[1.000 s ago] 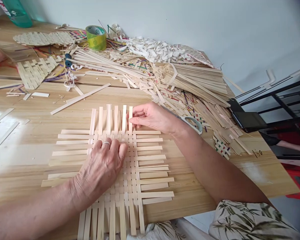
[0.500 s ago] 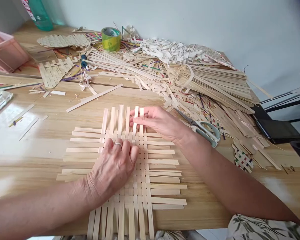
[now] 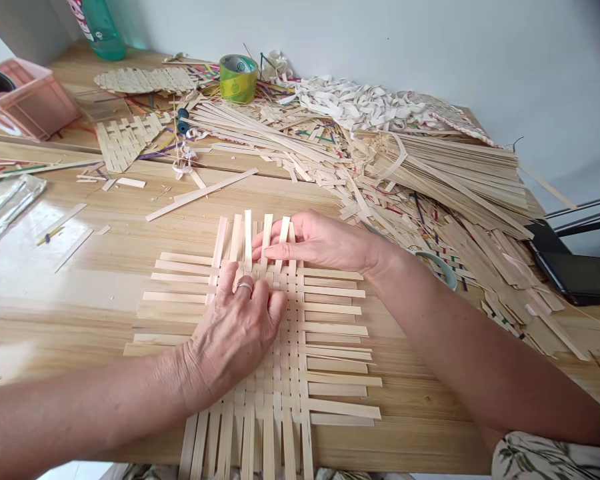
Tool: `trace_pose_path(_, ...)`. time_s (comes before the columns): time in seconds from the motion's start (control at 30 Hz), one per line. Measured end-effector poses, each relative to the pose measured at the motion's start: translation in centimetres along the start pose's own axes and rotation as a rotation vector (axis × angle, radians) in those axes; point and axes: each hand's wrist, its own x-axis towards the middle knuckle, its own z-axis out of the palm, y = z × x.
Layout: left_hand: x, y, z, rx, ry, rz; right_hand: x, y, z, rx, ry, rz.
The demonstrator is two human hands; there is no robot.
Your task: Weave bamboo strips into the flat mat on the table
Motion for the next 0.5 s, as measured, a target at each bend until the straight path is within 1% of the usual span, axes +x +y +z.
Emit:
trace_pose_path(0.07, 0.0, 0.0, 0.0, -0.004, -0.001, -0.007, 0.2, 0.1, 0.0, -0.017, 0.001, -0.003)
trace_pose_path(0.2, -0.1, -0.3, -0.1, 0.017, 0.001, -0.017, 0.2, 0.9, 0.3, -0.002, 0.057, -0.022)
trace_pose_path(0.33, 0.0, -1.4, -0.4, 0.129, 0.024, -0.114, 0.1, 1.1, 0.6, -0.001, 0.081, -0.045)
trace_pose_path(0.4, 0.0, -1.9, -0.5, 0.179, 0.004, -0.159, 0.1, 0.9, 0.7, -0.004, 0.079, -0.052)
trace_pose_path(0.5, 0.0, -2.3, -0.6, 0.213, -0.011, -0.182, 0.0, 0.7, 0.9, -0.025, 0.076, -0.076)
